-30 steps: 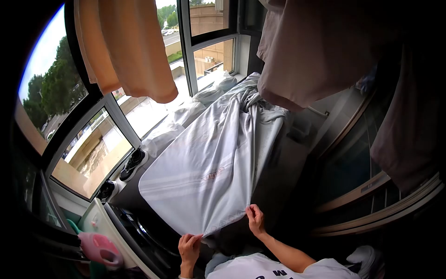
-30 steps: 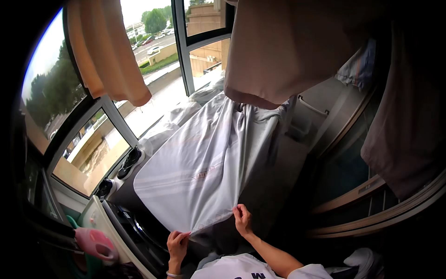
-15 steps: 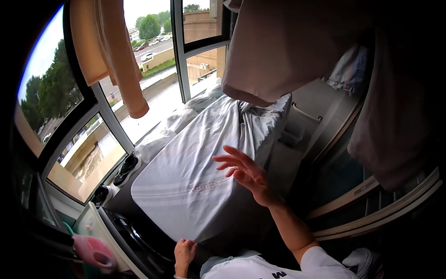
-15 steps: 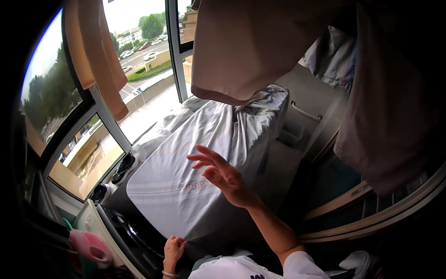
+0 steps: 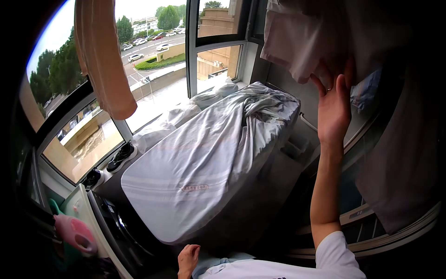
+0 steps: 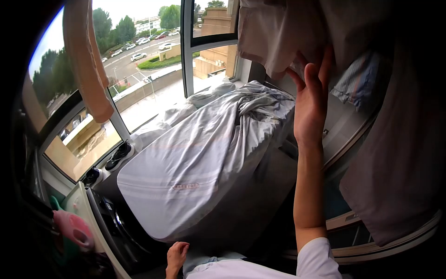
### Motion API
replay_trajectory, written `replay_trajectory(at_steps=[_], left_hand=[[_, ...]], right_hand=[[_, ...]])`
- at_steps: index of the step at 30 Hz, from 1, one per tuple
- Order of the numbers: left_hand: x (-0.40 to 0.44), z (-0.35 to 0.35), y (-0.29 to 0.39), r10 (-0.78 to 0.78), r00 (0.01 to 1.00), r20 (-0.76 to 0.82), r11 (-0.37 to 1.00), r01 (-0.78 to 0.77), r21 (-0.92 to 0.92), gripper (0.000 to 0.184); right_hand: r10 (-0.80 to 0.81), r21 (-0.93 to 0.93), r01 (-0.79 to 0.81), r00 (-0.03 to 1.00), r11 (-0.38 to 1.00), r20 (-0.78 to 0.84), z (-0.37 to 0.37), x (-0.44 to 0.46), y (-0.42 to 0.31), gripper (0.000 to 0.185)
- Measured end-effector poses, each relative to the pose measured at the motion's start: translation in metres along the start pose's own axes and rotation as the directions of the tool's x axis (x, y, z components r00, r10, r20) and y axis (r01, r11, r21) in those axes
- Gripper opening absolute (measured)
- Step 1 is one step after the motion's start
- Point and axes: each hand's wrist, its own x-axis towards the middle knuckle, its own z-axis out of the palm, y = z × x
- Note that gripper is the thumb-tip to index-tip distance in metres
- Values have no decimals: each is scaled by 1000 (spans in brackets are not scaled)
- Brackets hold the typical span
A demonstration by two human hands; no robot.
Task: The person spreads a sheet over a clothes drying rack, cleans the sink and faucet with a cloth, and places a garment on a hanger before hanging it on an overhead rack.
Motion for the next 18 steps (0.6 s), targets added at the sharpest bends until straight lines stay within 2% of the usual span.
replay_trajectory(at_steps=[3, 4, 5, 7, 9, 10, 12, 13, 15, 17, 18], left_hand=[[14, 25, 28, 30, 993, 114, 999, -28, -19, 8], [21, 33, 37, 99, 980, 175, 995, -96, -24, 8], [29, 40, 47, 165, 959, 230, 986, -161, -38, 8], [52, 52, 64, 203, 941, 270, 979, -194, -61, 8], [80, 69, 74, 326, 880, 347, 945, -311, -98, 11], [97, 75, 82, 316, 878, 359, 949, -297, -108, 11], [131, 88, 103, 371, 853, 366, 928, -355, -113, 18], [150, 95, 114, 357, 857, 372, 934, -333, -129, 18], [190, 113, 136, 484, 835, 262, 874, -473, -109, 21], [230, 139, 156, 504, 856, 117, 859, -483, -170, 27], [249, 155, 163, 491, 869, 56, 860, -474, -189, 27]], right_hand=[[-50, -101, 47, 998, 994, -33, -30, 4, 6, 81], [-36, -114, 31, 999, 993, -38, -40, 4, 10, 81], [-99, -282, 88, 995, 955, -23, -49, 3, 15, 83], [-225, -598, 215, 973, 772, 60, -72, 9, 35, 92], [-273, -798, 310, 943, 516, 190, -96, 14, 52, 87], [-311, -821, 303, 937, 483, 163, -102, 19, 59, 82], [-386, -844, 367, 898, 390, 212, -132, 38, 72, 50], [-422, -854, 394, 875, 341, 235, -147, 47, 78, 38], [-438, -914, 305, 883, 267, 167, -198, 64, 83, 31], [-633, -933, 350, 743, 89, 218, -246, 68, 93, 27], [-757, -929, 367, 597, -36, 265, -271, 67, 96, 27]])
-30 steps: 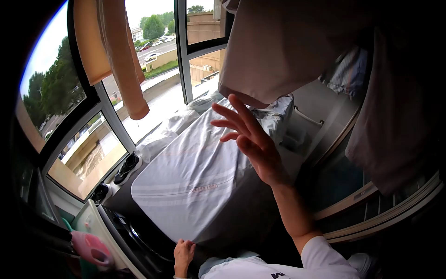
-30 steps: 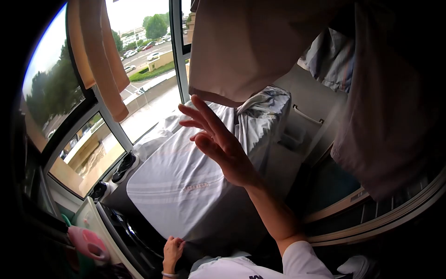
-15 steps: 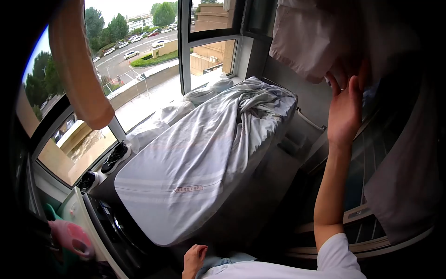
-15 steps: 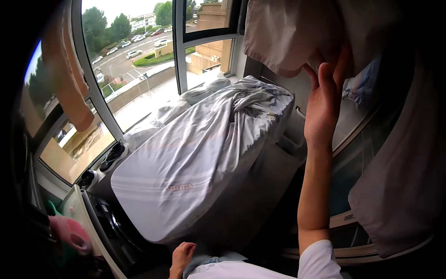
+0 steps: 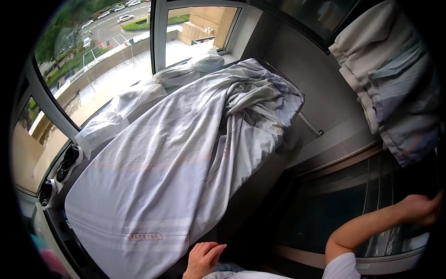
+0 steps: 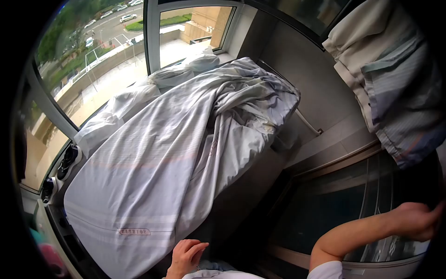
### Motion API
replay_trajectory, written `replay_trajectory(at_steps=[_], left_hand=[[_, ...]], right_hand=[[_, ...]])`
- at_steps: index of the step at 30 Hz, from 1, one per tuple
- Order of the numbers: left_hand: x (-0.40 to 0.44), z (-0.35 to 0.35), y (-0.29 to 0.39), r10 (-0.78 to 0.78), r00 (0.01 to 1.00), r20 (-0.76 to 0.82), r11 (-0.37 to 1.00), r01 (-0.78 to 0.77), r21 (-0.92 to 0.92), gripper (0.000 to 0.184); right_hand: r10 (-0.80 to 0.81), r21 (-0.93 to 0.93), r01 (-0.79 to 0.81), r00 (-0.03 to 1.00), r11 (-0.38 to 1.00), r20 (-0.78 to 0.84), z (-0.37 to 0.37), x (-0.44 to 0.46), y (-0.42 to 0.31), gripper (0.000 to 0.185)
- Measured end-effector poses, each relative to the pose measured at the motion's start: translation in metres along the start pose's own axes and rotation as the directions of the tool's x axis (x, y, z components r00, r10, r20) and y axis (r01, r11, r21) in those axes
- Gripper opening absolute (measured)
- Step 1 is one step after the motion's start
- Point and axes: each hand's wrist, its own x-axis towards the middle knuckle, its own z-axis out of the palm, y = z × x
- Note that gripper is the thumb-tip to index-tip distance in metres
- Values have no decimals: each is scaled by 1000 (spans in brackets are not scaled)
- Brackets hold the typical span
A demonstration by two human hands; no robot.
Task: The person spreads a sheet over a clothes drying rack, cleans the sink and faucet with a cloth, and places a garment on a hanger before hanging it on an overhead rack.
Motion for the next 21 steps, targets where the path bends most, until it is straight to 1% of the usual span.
replay_trajectory(at_steps=[1, 2, 3, 4, 5, 6, 7, 8, 9, 10, 11, 12, 13, 14, 15, 17, 18, 19, 21], left_hand=[[26, 11, -5, -4, 998, -59, 1000, 3, -22, 27], [58, 12, -2, -68, 997, -40, 993, 64, -94, 31], [87, 11, 3, -138, 990, -11, 977, 134, -166, 35], [117, 18, 2, -147, 987, -61, 979, 136, -154, 32], [140, 27, -1, -161, 985, -66, 975, 148, -164, 32], [161, 34, -4, -169, 982, -84, 976, 155, -153, 32], [181, 40, -8, -173, 980, -97, 978, 159, -135, 31], [198, 45, -10, -166, 984, -68, 981, 157, -113, 33], [208, 55, -13, -190, 981, -32, 975, 184, -126, 33], [221, 61, -15, -178, 984, -3, 976, 176, -129, 33], [233, 66, -16, -165, 986, 27, 977, 168, -133, 34], [245, 70, -16, -167, 985, 31, 977, 170, -130, 34], [257, 75, -16, -177, 983, 45, 977, 181, -115, 34], [269, 81, -16, -186, 981, 57, 976, 191, -101, 34], [276, 91, -18, -186, 981, 55, 977, 190, -97, 34], [287, 116, -25, -204, 978, 39, 973, 198, 120, 35], [298, 123, -26, -222, 974, 52, 959, 208, 193, 37], [305, 130, -27, -227, 973, 39, 955, 215, 203, 37], [321, 145, -26, -450, 893, 20, 861, 428, 275, 42]], right_hand=[[-141, -47, 134, 966, 990, -215, 3, -13, 15, 27], [-264, -64, 261, 874, 963, -408, 23, -26, 9, 27], [-337, -29, 372, 800, 928, -497, 60, -45, -16, 32], [-403, -18, 482, 710, 876, -577, 98, -64, -41, 38], [-374, 38, 474, 739, 880, -561, 118, -94, -36, 40], [-332, 121, 421, 835, 899, -439, 140, -125, -27, 39], [-282, 185, 347, 910, 919, -305, 162, -155, -17, 38], [-102, 268, 141, 983, 953, -155, 189, -186, -20, 35], [63, 327, -73, 997, 942, 42, 215, -213, -25, 34], [222, 354, -296, 946, 887, 235, 238, -237, -29, 33], [299, 307, -415, 883, 857, 361, 266, -257, -33, 34], [275, 288, -463, 815, 839, 510, 289, -276, -30, 33], [347, 276, -597, 717, 753, 605, 312, -298, -34, 30], [350, 251, -666, 631, 703, 693, 334, -323, -29, 27], [368, 190, -752, 506, 631, 780, 355, -345, -27, 23], [337, 98, -915, 242, 392, 910, 400, -402, -13, 18], [333, -11, -962, 84, 274, 939, 421, -430, -3, 18], [302, -126, -980, -74, 155, 950, 441, -460, 5, 19], [285, -141, -971, -82, 194, 955, 485, -526, 21, 21]])
